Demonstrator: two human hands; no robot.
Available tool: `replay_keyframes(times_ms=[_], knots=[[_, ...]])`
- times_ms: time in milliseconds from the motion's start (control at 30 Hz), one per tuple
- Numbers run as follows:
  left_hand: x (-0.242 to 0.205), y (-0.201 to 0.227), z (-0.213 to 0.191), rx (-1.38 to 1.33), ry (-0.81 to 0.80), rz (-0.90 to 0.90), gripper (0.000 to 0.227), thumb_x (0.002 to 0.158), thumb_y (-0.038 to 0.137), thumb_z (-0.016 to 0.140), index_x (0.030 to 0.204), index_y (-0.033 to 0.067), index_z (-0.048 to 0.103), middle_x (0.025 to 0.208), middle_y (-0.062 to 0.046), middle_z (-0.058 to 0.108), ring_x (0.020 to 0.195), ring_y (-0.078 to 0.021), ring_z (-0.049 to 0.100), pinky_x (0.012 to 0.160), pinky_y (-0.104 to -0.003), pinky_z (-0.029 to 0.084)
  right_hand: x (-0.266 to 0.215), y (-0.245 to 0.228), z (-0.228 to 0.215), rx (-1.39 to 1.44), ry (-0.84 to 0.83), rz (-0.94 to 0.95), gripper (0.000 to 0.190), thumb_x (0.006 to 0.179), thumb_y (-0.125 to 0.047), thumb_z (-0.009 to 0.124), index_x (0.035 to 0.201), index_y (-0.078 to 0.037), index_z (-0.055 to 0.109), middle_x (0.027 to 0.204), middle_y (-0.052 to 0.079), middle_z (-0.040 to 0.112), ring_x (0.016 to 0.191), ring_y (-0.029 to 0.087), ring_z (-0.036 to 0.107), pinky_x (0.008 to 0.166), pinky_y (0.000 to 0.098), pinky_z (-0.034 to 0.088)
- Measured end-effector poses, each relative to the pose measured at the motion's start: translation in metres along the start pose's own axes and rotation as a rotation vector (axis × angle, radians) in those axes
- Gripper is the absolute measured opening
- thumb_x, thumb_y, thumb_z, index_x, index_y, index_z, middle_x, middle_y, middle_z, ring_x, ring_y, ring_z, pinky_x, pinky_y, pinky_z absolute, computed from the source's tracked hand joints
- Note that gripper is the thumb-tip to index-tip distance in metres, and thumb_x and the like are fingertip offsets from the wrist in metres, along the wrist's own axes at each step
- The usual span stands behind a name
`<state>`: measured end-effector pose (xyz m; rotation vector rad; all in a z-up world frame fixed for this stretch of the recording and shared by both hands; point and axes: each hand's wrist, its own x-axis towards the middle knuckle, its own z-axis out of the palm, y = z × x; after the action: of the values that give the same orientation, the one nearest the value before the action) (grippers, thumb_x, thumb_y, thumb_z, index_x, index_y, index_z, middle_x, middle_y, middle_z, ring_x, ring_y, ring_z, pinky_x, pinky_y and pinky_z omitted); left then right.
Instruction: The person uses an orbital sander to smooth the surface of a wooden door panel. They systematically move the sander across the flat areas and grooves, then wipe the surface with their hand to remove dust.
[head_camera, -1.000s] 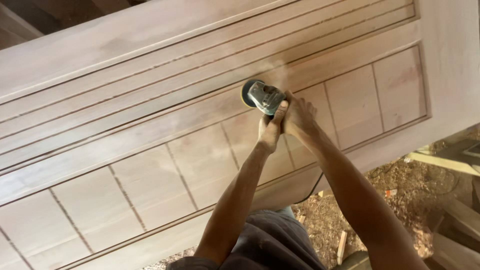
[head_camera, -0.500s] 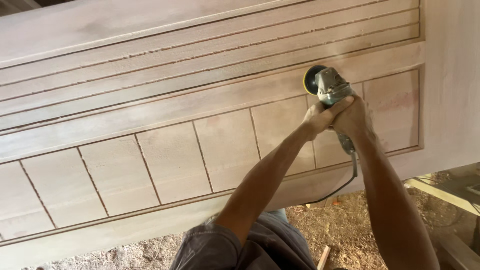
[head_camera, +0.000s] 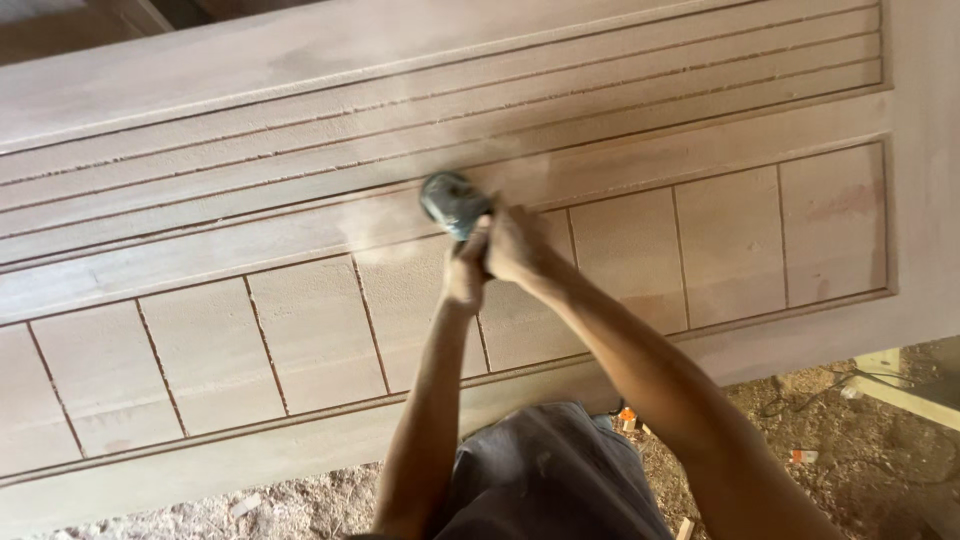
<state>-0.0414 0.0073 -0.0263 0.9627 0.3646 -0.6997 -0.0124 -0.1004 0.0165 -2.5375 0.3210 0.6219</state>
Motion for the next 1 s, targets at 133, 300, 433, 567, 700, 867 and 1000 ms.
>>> replay_keyframes(times_ms=[133, 300, 433, 567, 700, 867, 1000], knots=[[0.002, 0.01, -0.025, -0.147, -0.001, 0.098, 0.064, 0.096, 0.048, 0.063, 0.14, 0.0025, 0.055, 0.128, -0.013, 0.065, 0.118, -0.0257, 0.064, 0.102, -0.041, 0.056, 0.011, -0.036, 0.004, -0.21, -0.114, 0.001, 0.044, 0.093, -0.032, 0.066, 0.124, -0.004, 0.054, 0.089, 0.012, 0.074, 0.076, 0.028, 0.072, 0.079, 0.0527, 0.057], [0.035, -0.017, 0.043, -0.234, -0.095, 0.041, 0.068, 0.092, 0.049, 0.07, 0.141, 0.0034, 0.056, 0.136, -0.014, 0.064, 0.124, -0.0258, 0.062, 0.102, -0.042, 0.055, 0.005, 0.019, -0.055, -0.225, 0.028, 0.09, 0.038, 0.093, -0.032, 0.067, 0.123, -0.011, 0.057, 0.106, 0.02, 0.073, 0.1, 0.042, 0.07, 0.089, 0.0564, 0.053], [0.069, -0.046, 0.133, -0.141, -0.103, -0.058, 0.073, 0.085, 0.051, 0.075, 0.137, 0.0027, 0.058, 0.128, -0.014, 0.067, 0.114, -0.0262, 0.067, 0.09, -0.044, 0.061, -0.003, 0.093, -0.116, -0.251, 0.091, 0.212, 0.038, 0.09, -0.031, 0.07, 0.123, -0.014, 0.059, 0.11, 0.019, 0.073, 0.104, 0.041, 0.069, 0.09, 0.0555, 0.053], [0.097, -0.081, 0.221, -0.049, -0.155, -0.099, 0.079, 0.082, 0.055, 0.077, 0.137, 0.0018, 0.057, 0.127, -0.014, 0.067, 0.113, -0.0252, 0.069, 0.091, -0.043, 0.063, -0.012, 0.171, -0.173, -0.219, 0.105, 0.312, 0.05, 0.08, -0.029, 0.08, 0.123, -0.014, 0.058, 0.108, 0.018, 0.073, 0.104, 0.041, 0.069, 0.089, 0.053, 0.054], [0.123, -0.116, 0.293, 0.03, -0.188, -0.129, 0.088, 0.078, 0.061, 0.077, 0.136, -0.003, 0.058, 0.128, -0.019, 0.067, 0.114, -0.0283, 0.069, 0.092, -0.045, 0.062, -0.012, 0.242, -0.218, -0.233, 0.078, 0.386, 0.061, 0.071, -0.024, 0.088, 0.122, -0.01, 0.058, 0.107, 0.017, 0.074, 0.103, 0.039, 0.07, 0.088, 0.0504, 0.056], [0.151, -0.15, 0.367, 0.067, -0.229, -0.134, 0.094, 0.077, 0.064, 0.076, 0.141, -0.0026, 0.054, 0.134, -0.018, 0.063, 0.122, -0.0288, 0.065, 0.096, -0.045, 0.062, -0.014, 0.319, -0.263, -0.177, 0.108, 0.405, 0.061, 0.069, -0.026, 0.09, 0.12, -0.012, 0.06, 0.106, 0.015, 0.073, 0.099, 0.038, 0.07, 0.086, 0.0497, 0.056], [0.17, -0.169, 0.415, 0.095, -0.236, -0.167, 0.095, 0.075, 0.064, 0.076, 0.142, 0.0006, 0.051, 0.135, -0.018, 0.061, 0.123, -0.0301, 0.064, 0.094, -0.048, 0.063, -0.015, 0.37, -0.287, -0.153, 0.134, 0.409, 0.056, 0.074, -0.028, 0.086, 0.12, -0.011, 0.061, 0.103, 0.012, 0.075, 0.093, 0.034, 0.073, 0.08, 0.0478, 0.058]])
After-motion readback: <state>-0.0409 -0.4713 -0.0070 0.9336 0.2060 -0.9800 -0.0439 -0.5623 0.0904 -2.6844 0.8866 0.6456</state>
